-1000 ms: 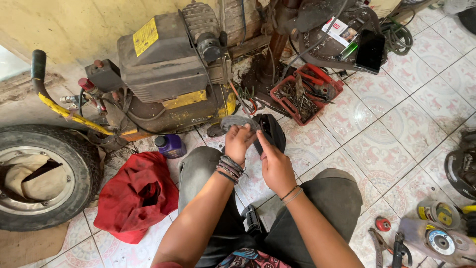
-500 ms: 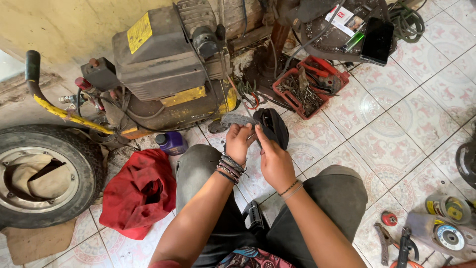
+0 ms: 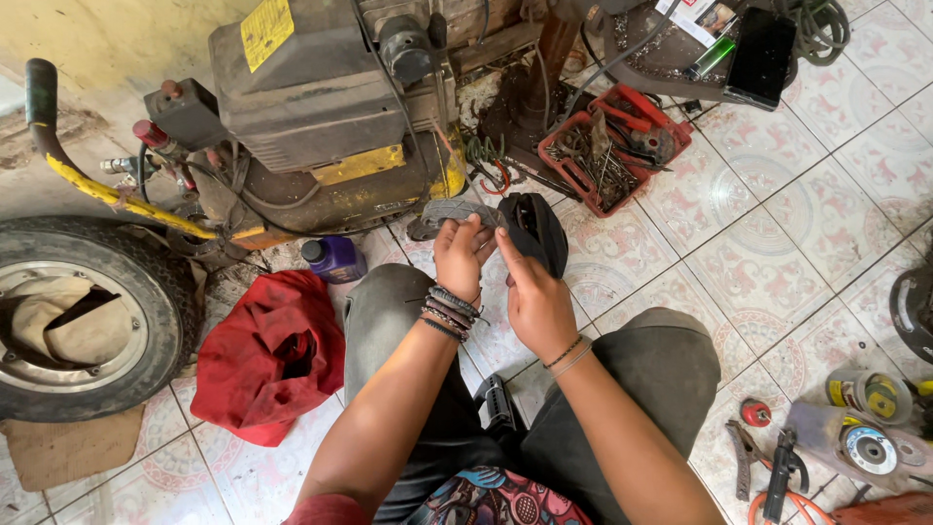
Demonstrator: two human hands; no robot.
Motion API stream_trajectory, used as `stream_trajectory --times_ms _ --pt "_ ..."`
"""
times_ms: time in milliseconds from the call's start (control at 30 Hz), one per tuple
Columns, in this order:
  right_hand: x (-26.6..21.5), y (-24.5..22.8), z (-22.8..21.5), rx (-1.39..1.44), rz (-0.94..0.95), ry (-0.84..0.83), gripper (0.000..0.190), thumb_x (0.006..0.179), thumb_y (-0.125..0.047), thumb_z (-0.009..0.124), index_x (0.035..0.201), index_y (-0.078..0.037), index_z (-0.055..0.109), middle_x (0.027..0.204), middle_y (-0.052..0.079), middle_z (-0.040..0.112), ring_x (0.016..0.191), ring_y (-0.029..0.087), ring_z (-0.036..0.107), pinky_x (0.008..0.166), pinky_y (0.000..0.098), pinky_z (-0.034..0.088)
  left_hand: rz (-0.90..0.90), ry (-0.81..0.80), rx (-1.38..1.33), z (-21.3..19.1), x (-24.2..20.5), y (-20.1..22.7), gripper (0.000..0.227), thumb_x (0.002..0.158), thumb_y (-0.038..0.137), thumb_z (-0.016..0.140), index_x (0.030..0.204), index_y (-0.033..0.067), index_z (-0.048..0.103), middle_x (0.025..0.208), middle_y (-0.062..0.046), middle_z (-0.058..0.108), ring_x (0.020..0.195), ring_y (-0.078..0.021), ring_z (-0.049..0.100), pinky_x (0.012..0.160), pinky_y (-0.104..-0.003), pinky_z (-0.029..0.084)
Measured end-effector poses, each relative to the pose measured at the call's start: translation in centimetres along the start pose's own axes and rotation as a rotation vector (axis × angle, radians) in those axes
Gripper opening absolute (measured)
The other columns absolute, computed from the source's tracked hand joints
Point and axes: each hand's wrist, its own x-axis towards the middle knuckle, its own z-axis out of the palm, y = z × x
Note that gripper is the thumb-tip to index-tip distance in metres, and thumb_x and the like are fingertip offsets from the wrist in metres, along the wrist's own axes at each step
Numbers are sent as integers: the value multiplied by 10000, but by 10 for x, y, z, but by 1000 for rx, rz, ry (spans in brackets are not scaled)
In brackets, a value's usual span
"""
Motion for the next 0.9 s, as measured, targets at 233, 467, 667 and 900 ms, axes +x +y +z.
stream_trajectory --times_ms 233,467,667,900 --pt "-10 -8 -2 28 -3 -83 675 797 -11 444 1430 -246 413 734 4 563 656 300 633 519 426 537 20 19 -49 -1 4 19 228 934 258 595 874 46 535 856 -149 662 821 -251 682 838 -451 538" --pt "1 -14 -5 -62 -1 -40 671 807 -24 449 1442 -233 397 748 21 554 653 294 630 554 441 533 -4 17 35 -16 21 -20 240 925 236 617 895 6 555 856 -171 665 805 -253 674 796 -455 539" --pt "-9 -10 -5 -30 -7 -101 675 807 -17 438 1442 -243 396 750 11 560 659 297 634 540 426 533 22 27 -45 -14 19 4 265 940 260 603 983 2 566 919 -212 660 890 -320 669 851 -509 514" --pt "3 -16 -8 -22 10 -26 652 814 -18 443 1437 -207 407 758 37 561 677 307 635 568 445 537 -37 60 70 -23 22 -42 240 906 230 652 861 16 554 851 -171 647 758 -272 675 719 -426 563"
